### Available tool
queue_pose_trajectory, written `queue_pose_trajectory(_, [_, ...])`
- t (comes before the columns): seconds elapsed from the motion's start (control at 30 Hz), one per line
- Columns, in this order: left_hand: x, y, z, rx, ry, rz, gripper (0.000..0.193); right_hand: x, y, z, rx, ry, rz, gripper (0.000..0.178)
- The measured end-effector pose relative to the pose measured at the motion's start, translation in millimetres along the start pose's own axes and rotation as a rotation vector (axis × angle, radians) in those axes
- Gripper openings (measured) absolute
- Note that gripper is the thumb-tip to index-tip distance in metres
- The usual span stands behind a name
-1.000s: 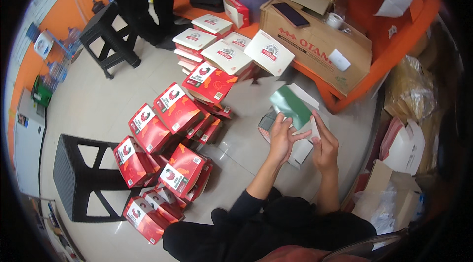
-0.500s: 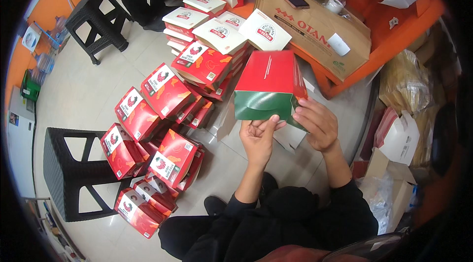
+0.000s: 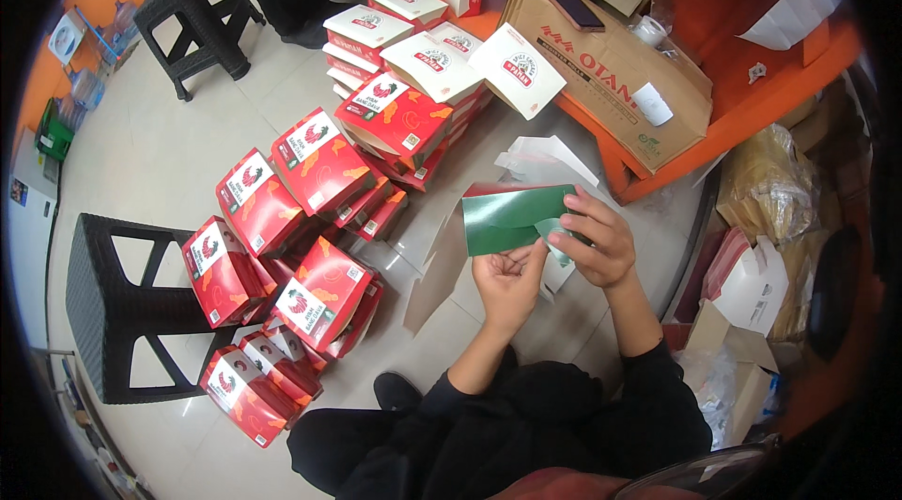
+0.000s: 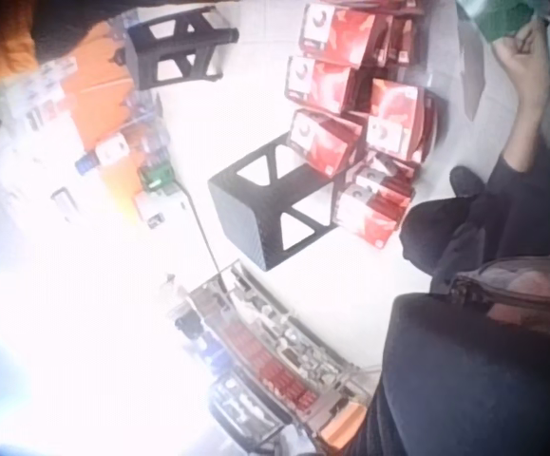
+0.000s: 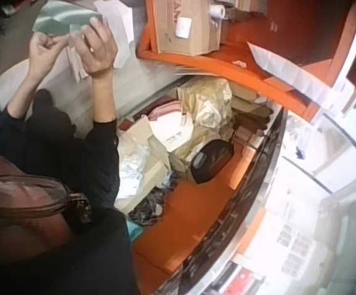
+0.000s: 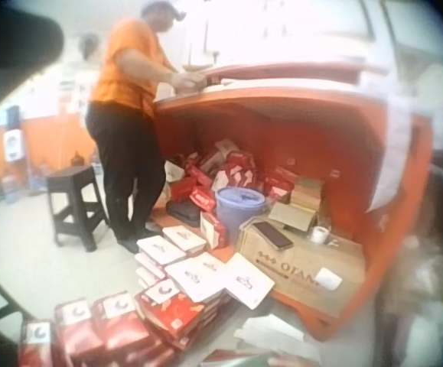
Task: The person sits on the floor and repeatedly assembles small red and white cardboard boxes. They fold the box flaps, insert a green packet into each box, and close the lid. Finished boxes are stacked nearby.
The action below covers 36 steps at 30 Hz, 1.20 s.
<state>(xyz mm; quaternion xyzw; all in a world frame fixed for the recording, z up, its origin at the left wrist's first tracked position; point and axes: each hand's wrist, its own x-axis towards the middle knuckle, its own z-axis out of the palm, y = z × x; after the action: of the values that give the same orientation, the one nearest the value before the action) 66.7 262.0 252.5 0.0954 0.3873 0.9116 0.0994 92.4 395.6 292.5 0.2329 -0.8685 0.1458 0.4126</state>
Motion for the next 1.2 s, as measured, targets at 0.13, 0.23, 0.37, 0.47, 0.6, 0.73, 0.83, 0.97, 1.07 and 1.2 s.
queue_pose_trajectory(0.13, [-2,3,-1,0.067,-0.05,0.016,0.042,7,-1,-11,0.055,-0.089,-0.017,0.018])
queue_pose_trajectory(0.23, [-3,4,2,0.074,-0.053,0.038,0.043,10,-5,-15,-0.023,-0.142,-0.02,0.02])
queue_pose_trajectory(0.37, [-3,6,2,0.01,-0.042,0.041,0.043,10,-12,-13,-0.043,-0.168,0.02,0.022])
queue_pose_trajectory(0.47, [-2,7,-1,0.052,-0.042,0.026,0.044,10,-11,-11,-0.008,-0.212,0.078,0.024])
queue_pose_trajectory(0.6, [2,4,-5,0.088,-0.097,0.064,0.045,16,-15,-13,0.085,-0.254,0.217,0.027])
queue_pose_trajectory(0.73, [5,-2,-9,0.062,-0.049,0.068,0.047,18,-18,-8,0.104,-0.308,0.307,0.027])
queue_pose_trajectory(0.83, [6,-6,-11,-0.018,-0.024,0.026,0.048,18,-20,-6,0.056,-0.346,0.294,0.027])
queue_pose_trajectory(0.97, [3,-13,-12,-0.003,-0.086,0.034,0.05,23,-22,-6,-0.012,-0.356,0.298,0.026])
queue_pose_trajectory(1.07, [5,-18,-17,0.029,-0.143,0.048,0.05,29,-19,-7,0.038,-0.363,0.311,0.034])
queue_pose_trajectory(1.2, [12,-13,-22,0.082,-0.203,0.049,0.05,34,-16,-13,0.22,-0.267,0.473,0.054])
